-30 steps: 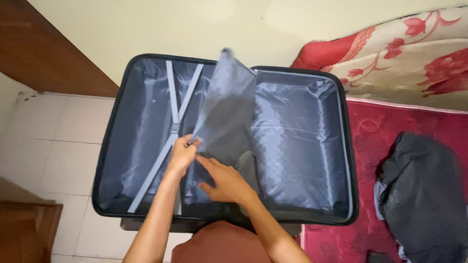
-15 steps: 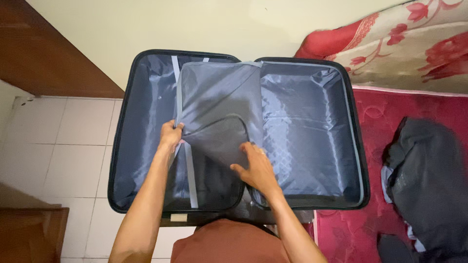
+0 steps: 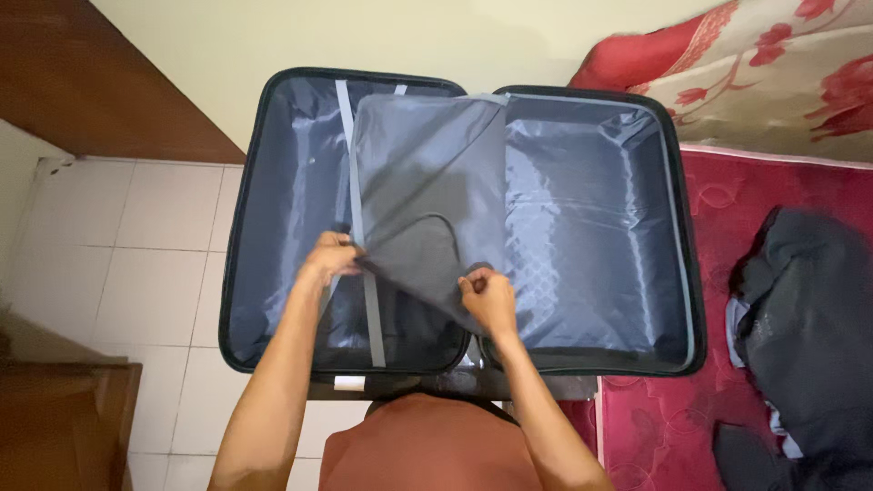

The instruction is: The person unzips a yellow suitcase, adjusts the inner lining, and then folds a black t-shirt on a bed.

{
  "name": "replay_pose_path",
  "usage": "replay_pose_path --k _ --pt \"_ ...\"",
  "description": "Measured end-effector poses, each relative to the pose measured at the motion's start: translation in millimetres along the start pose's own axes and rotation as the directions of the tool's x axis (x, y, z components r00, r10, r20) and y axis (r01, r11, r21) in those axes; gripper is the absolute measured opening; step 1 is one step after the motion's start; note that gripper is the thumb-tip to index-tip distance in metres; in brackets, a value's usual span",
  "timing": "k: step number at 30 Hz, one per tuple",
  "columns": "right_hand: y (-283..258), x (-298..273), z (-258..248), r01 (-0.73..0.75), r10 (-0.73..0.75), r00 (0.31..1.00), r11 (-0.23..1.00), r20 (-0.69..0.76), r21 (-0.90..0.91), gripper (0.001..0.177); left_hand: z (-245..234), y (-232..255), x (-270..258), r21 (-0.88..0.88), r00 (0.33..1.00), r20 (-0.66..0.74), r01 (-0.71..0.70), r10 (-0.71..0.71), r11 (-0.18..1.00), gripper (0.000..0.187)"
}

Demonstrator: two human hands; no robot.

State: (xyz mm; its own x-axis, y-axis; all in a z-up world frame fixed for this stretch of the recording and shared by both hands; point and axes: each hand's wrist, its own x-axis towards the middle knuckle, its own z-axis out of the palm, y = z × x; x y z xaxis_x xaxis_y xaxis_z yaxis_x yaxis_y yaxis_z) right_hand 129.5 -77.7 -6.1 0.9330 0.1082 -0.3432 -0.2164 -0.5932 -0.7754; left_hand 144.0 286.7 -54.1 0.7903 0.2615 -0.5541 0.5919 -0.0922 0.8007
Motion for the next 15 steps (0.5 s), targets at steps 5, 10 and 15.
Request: replay_pose_path --k 5,10,15 --pt "-50 -52 20 0.432 -0.491 0.824 0.868 -0.284 -0.246 0.029 -38 13 16 -0.059 0.972 -0.211 -0.114 0.1 0.992 0.017" --pt "-83 -59 5 0.43 -0.443 0.746 0.89 -0.497 -0.148 0.076 -37 17 11 -0.047 0.965 -0.222 -0.153 0.139 0.987 0.023" --pt "-39 -33 18 -0.045 0.054 0.997 0.99 -0.064 0.131 0.067 -24 -1 1 0.011 0.956 -0.287 -0.051 0.052 0.999 0.028"
